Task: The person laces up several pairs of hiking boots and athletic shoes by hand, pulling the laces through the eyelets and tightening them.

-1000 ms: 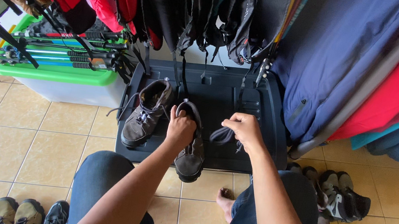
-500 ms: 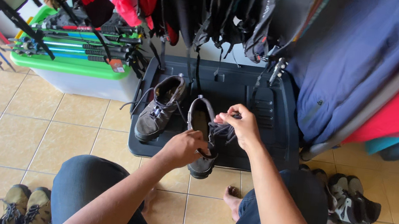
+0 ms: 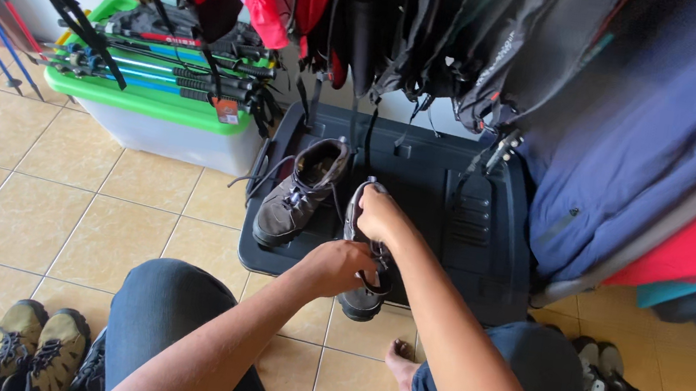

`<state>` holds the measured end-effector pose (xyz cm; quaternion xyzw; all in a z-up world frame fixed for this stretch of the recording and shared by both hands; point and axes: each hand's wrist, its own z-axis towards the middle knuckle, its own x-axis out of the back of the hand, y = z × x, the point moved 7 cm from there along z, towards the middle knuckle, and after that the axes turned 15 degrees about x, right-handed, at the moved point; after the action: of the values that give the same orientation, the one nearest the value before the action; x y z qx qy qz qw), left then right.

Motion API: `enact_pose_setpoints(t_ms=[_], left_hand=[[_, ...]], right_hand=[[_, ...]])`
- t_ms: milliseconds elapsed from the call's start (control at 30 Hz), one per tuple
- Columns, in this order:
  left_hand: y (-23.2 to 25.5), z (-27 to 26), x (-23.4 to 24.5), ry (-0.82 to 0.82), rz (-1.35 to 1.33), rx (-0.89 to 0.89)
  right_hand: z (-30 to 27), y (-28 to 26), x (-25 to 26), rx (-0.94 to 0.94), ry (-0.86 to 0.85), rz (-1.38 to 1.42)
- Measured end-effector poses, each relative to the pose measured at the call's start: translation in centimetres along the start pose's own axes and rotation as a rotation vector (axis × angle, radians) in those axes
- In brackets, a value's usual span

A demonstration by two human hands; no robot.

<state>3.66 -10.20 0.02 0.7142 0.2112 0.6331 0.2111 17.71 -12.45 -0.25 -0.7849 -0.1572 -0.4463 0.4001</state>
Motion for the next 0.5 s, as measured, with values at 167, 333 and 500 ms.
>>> enact_pose_setpoints(t_ms=[167, 333, 500], left_hand=[[0.0, -0.7, 0.9, -0.025, -0.026, -0.017], [-0.9, 0.1, 0.3, -0.023, -0.06, 0.003], [-2.3, 1.2, -1.9, -0.038, 0.02, 0.016]], right_hand=[[9.5, 8.7, -9.4, -0.035, 0.003, -0.074], [3.2, 3.2, -5.0, -0.117, 0.108, 0.135], [0.9, 0.3, -3.3, -0.07, 0.02, 0.073]])
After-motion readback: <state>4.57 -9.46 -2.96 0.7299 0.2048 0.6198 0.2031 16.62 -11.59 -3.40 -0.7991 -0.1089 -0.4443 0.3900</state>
